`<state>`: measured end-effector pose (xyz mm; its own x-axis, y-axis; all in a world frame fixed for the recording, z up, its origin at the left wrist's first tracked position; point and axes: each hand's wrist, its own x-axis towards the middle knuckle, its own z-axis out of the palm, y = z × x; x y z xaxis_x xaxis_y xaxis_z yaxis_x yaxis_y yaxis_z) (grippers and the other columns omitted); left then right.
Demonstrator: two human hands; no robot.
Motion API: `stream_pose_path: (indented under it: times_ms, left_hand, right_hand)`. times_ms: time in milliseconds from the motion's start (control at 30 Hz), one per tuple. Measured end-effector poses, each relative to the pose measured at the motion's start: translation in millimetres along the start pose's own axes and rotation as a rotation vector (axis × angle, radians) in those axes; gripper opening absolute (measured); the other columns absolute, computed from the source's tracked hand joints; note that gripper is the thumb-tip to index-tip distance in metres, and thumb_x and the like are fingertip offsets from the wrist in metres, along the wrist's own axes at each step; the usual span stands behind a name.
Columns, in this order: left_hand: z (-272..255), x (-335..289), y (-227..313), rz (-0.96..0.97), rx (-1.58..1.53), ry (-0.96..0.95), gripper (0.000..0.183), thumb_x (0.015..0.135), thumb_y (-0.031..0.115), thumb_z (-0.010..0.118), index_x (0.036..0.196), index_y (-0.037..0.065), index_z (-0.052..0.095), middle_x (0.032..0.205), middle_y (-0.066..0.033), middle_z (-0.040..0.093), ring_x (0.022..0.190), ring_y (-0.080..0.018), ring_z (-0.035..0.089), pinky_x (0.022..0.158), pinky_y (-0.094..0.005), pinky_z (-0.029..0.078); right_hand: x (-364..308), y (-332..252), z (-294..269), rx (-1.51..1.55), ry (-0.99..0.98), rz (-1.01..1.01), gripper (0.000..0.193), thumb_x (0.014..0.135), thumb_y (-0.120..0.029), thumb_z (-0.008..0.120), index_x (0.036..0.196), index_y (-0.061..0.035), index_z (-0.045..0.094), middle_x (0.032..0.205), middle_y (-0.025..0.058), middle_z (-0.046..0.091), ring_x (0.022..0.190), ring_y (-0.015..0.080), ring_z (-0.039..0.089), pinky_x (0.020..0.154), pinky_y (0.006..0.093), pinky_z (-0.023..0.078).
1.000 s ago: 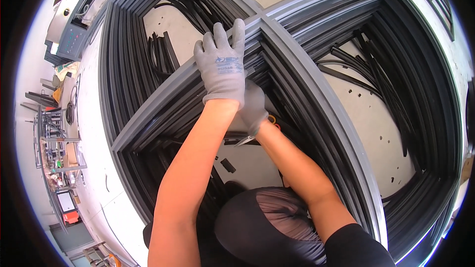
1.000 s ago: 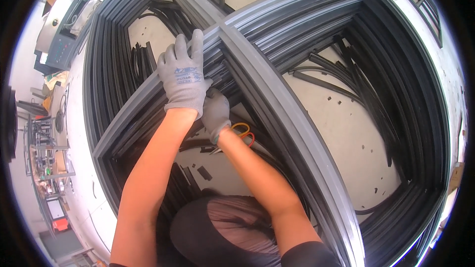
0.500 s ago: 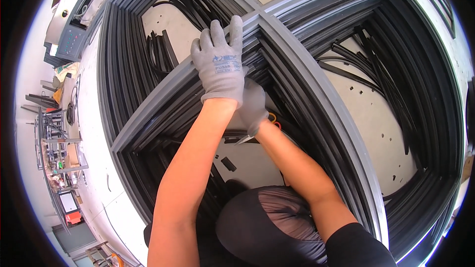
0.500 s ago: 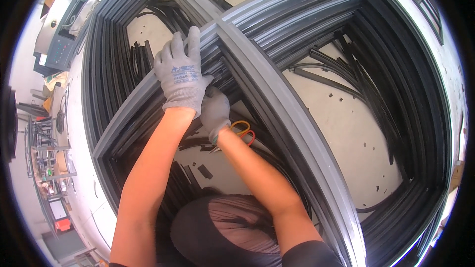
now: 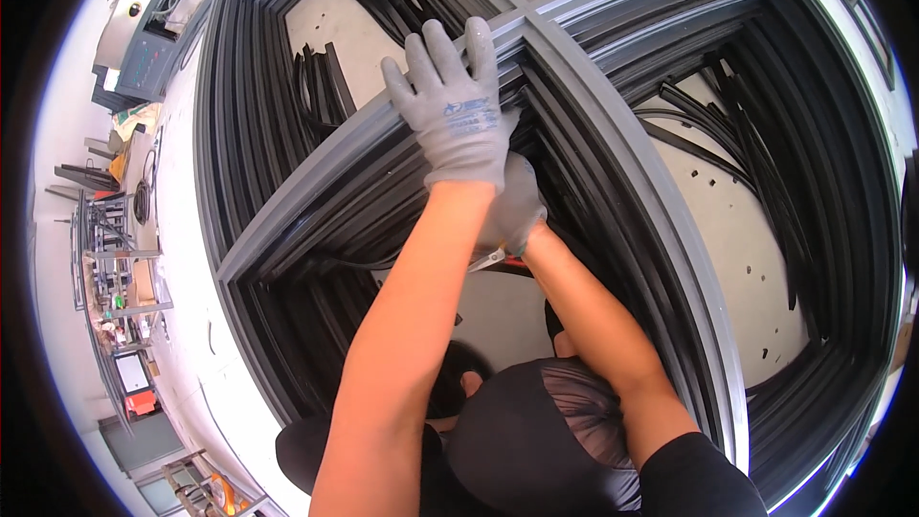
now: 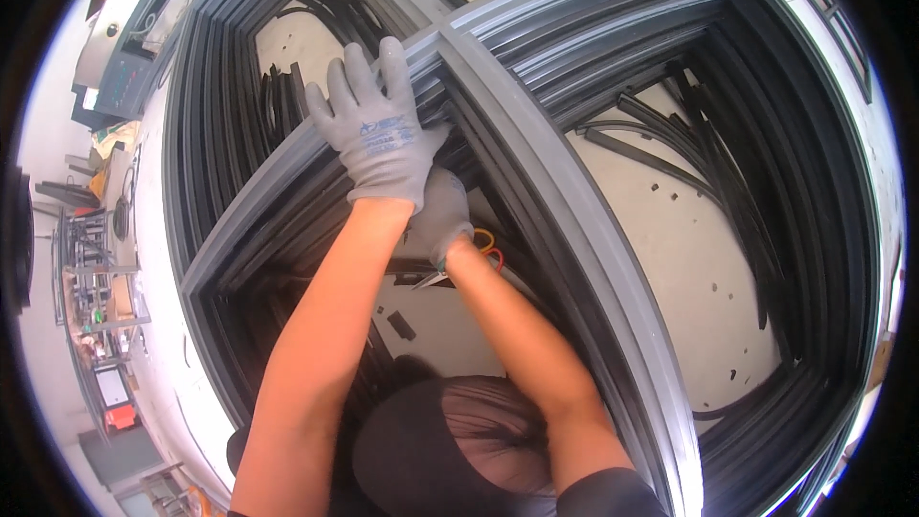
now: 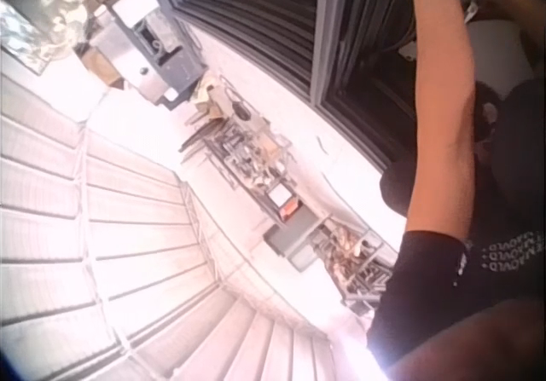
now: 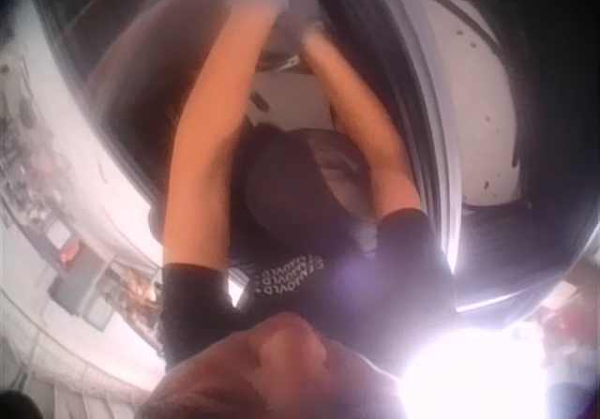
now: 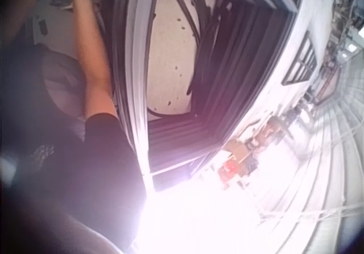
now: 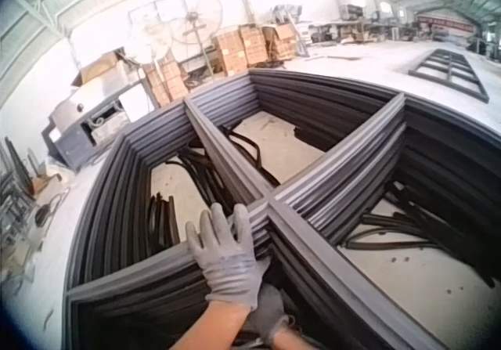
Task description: The recorder is installing black rubber seal strips into the grooves of a large metal frame assembly.
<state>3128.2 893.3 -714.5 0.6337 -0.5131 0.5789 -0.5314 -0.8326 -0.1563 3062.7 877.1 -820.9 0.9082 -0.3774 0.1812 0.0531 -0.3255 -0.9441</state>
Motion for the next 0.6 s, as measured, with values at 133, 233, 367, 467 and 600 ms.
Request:
stream_pose_path:
  times_ms: [133, 233, 367, 467, 600]
  left_hand:
    - [4, 2, 4, -0.014, 0.009, 0.025, 0.112, 0.043, 0.042, 0.092, 0.139, 0.013, 0.041, 0.135, -0.0171, 0.043, 0.123, -0.0355, 0.045, 0.105, -0.0580, 0.031]
    - [3, 4, -1, 0.035, 0.064, 0.065, 0.110, 0.047, 0.040, 0.092, 0.141, 0.013, 0.040, 0.136, -0.0173, 0.042, 0.123, -0.0356, 0.045, 0.105, -0.0585, 0.031]
    - [-33, -4, -38, 0.206, -0.173, -0.102, 0.088, 0.063, 0.026, 0.085, 0.139, 0.010, 0.043, 0.134, -0.0164, 0.047, 0.122, -0.0338, 0.046, 0.107, -0.0487, 0.035]
    - [-63, -36, -60, 0.162, -0.229, -0.113, 0.060, 0.073, 0.013, 0.075, 0.129, 0.008, 0.052, 0.124, -0.0137, 0.055, 0.111, -0.0328, 0.053, 0.098, -0.0446, 0.041]
    - [-96, -95, -98, 0.030, -0.224, -0.351, 0.038, 0.084, 0.019, 0.070, 0.117, 0.005, 0.060, 0.107, -0.0143, 0.064, 0.097, -0.0289, 0.062, 0.085, -0.0412, 0.048]
  right_hand:
    - [-4, 11, 14, 0.249, -0.010, 0.039, 0.028, 0.081, -0.030, 0.071, 0.098, -0.0080, 0.069, 0.094, 0.0131, 0.071, 0.088, 0.0304, 0.067, 0.076, 0.0369, 0.052]
    - [-2, 8, 10, 0.170, 0.022, -0.035, 0.030, 0.084, -0.029, 0.067, 0.103, -0.0054, 0.067, 0.094, 0.0166, 0.071, 0.086, 0.0342, 0.067, 0.073, 0.0393, 0.053]
    - [10, -13, -4, 0.650, 0.091, 0.407, 0.025, 0.087, -0.019, 0.066, 0.096, 0.0032, 0.064, 0.085, 0.0144, 0.070, 0.070, 0.0242, 0.070, 0.060, 0.0318, 0.056]
    - [21, -38, -25, 0.630, 0.086, 0.626, 0.025, 0.087, -0.017, 0.068, 0.087, 0.0064, 0.060, 0.078, 0.0140, 0.067, 0.063, 0.0199, 0.069, 0.052, 0.0251, 0.054]
    - [23, -26, -14, 0.705, 0.072, 0.638, 0.030, 0.089, -0.022, 0.068, 0.092, 0.0056, 0.059, 0.076, 0.0154, 0.067, 0.061, 0.0207, 0.069, 0.048, 0.0236, 0.051]
